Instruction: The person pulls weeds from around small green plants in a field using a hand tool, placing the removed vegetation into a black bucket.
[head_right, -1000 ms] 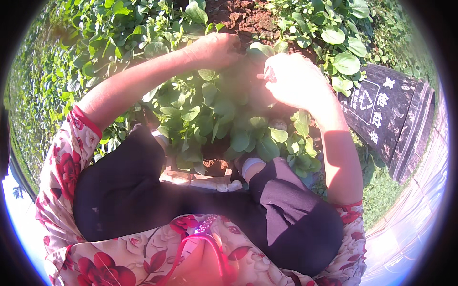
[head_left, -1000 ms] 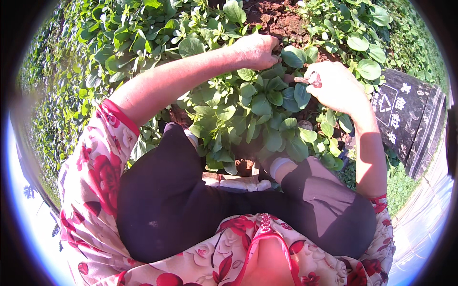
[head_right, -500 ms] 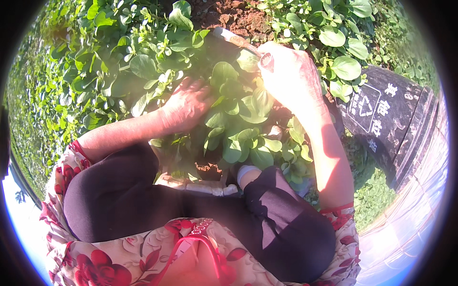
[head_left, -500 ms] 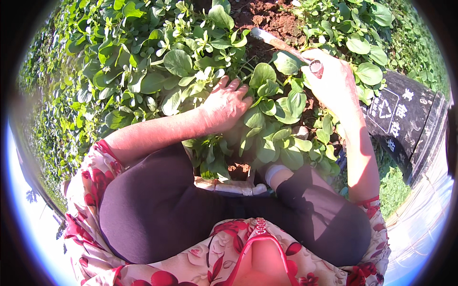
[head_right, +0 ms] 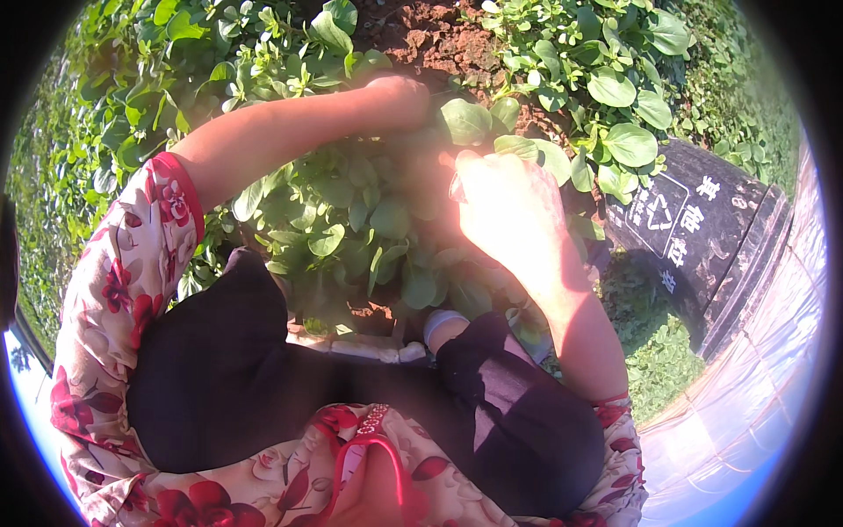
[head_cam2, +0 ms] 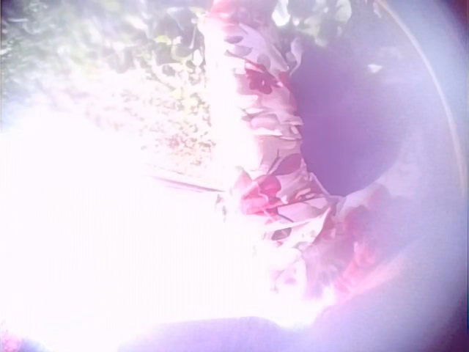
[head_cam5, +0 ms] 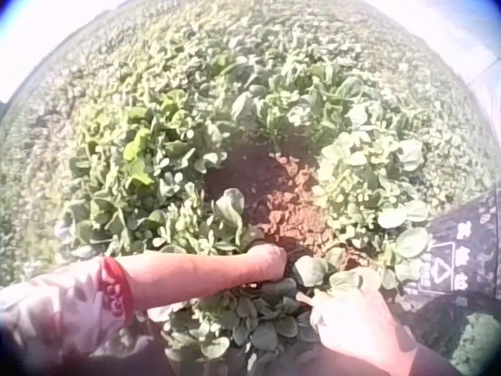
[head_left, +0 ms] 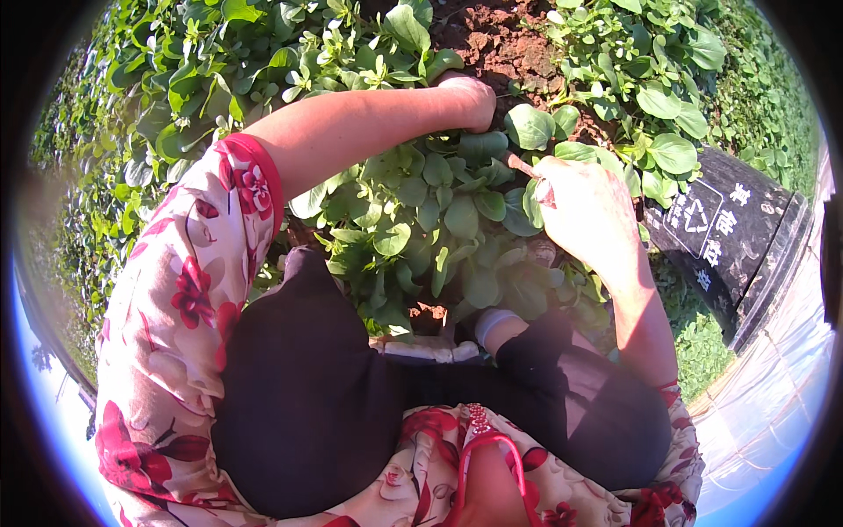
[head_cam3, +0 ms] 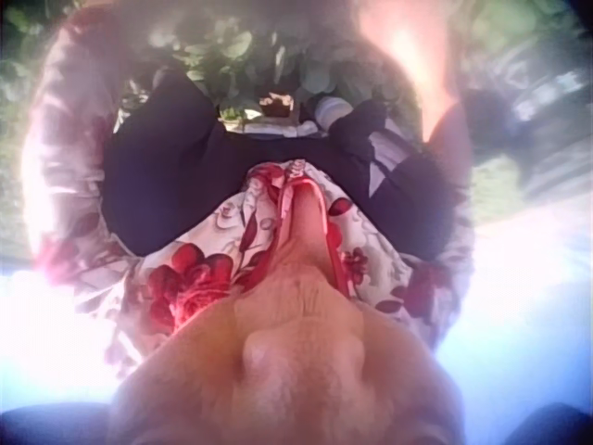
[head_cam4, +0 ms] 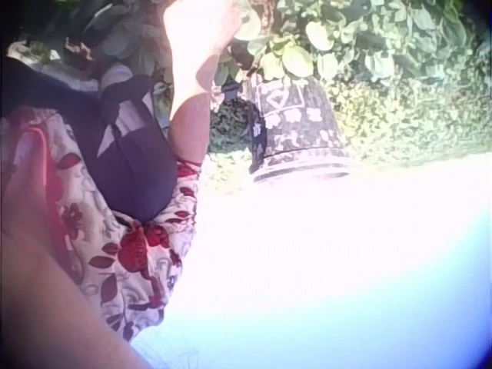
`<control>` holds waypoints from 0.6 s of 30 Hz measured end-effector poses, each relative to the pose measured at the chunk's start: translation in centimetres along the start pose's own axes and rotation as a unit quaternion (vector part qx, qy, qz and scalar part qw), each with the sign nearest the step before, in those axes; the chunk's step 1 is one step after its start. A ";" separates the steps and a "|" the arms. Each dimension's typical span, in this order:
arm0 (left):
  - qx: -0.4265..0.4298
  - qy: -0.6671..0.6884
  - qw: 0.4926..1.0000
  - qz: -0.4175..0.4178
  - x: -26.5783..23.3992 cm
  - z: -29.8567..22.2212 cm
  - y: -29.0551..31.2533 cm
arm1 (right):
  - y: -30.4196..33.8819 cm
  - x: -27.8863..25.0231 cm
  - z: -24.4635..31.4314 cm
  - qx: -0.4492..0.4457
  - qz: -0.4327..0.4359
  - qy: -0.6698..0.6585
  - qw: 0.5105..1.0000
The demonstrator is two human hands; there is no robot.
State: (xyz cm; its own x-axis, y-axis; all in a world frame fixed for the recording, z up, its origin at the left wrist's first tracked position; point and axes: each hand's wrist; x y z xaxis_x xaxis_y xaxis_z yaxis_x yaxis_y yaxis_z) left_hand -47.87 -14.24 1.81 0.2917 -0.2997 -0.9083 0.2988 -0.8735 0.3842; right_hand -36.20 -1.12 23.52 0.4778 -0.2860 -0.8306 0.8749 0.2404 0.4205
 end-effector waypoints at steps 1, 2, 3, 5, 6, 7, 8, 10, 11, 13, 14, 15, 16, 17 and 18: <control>0.018 -0.070 0.997 -0.017 0.4 -0.4 0.5 | 0.1 0.2 -0.2 -0.004 0.003 -0.007 1.000; -0.057 0.059 0.996 0.021 0.5 -0.5 0.3 | 0.2 0.4 -0.3 -0.009 0.007 -0.014 1.000; -0.123 0.189 0.973 0.057 -2.8 -1.2 0.5 | 0.5 0.6 -0.8 0.003 0.024 -0.001 1.000; -0.210 0.352 0.911 0.040 -4.3 -0.5 1.3 | 0.3 0.7 -0.9 0.001 0.052 0.022 0.998; -0.215 0.394 0.893 -0.016 -3.5 0.5 0.8 | 0.4 0.5 -1.2 -0.003 0.043 0.010 0.999; -0.219 0.435 0.870 -0.071 -2.8 1.5 0.4 | 0.6 0.2 -1.5 -0.007 0.034 -0.002 0.999; -0.222 0.472 0.845 -0.122 -2.2 1.8 0.2 | 0.6 0.0 -1.8 -0.011 0.024 -0.018 0.999; -0.259 0.704 0.654 -0.100 -8.4 1.8 2.6 | 0.7 -1.4 -1.8 0.047 0.049 -0.046 0.997; -0.262 0.731 0.619 -0.117 -9.6 2.1 3.4 | 0.7 -1.7 -2.0 0.058 0.066 -0.070 0.994; -0.278 0.711 0.636 -0.108 -13.2 1.9 6.0 | 0.5 -1.7 -2.4 0.046 0.078 -0.090 0.992; -0.252 0.681 0.683 -0.081 -13.9 0.7 7.3 | 0.6 -1.3 -2.6 0.031 0.072 -0.079 0.994; -0.229 0.646 0.726 -0.054 -14.4 -0.3 8.6 | 0.6 -0.8 -2.7 0.013 0.067 -0.070 0.995; -0.220 0.572 0.789 -0.043 -13.2 -0.7 8.3 | 0.5 -0.1 -2.7 0.010 0.048 -0.083 0.995; -0.215 0.491 0.844 -0.037 -12.1 -1.1 8.4 | 0.2 0.6 -2.4 0.001 0.030 -0.096 0.995; 0.001 0.228 0.945 -0.234 -6.7 -0.6 8.4 | -0.2 1.1 -1.8 -0.009 0.012 -0.107 0.994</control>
State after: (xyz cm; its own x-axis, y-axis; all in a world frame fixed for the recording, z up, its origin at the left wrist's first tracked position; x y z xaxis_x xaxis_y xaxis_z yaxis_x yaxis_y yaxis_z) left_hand -46.81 -19.34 11.20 0.4893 0.3170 -0.8125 0.4915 -0.8698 -0.0434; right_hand -35.97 0.19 21.85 0.5063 -0.4708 -0.7225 0.8623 0.2661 0.4308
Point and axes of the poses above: each hand's wrist, its own y-axis away from the middle knuckle, its own x-axis out of the palm, z = x × y, and after that the axes turned 6 degrees about -x, right-handed
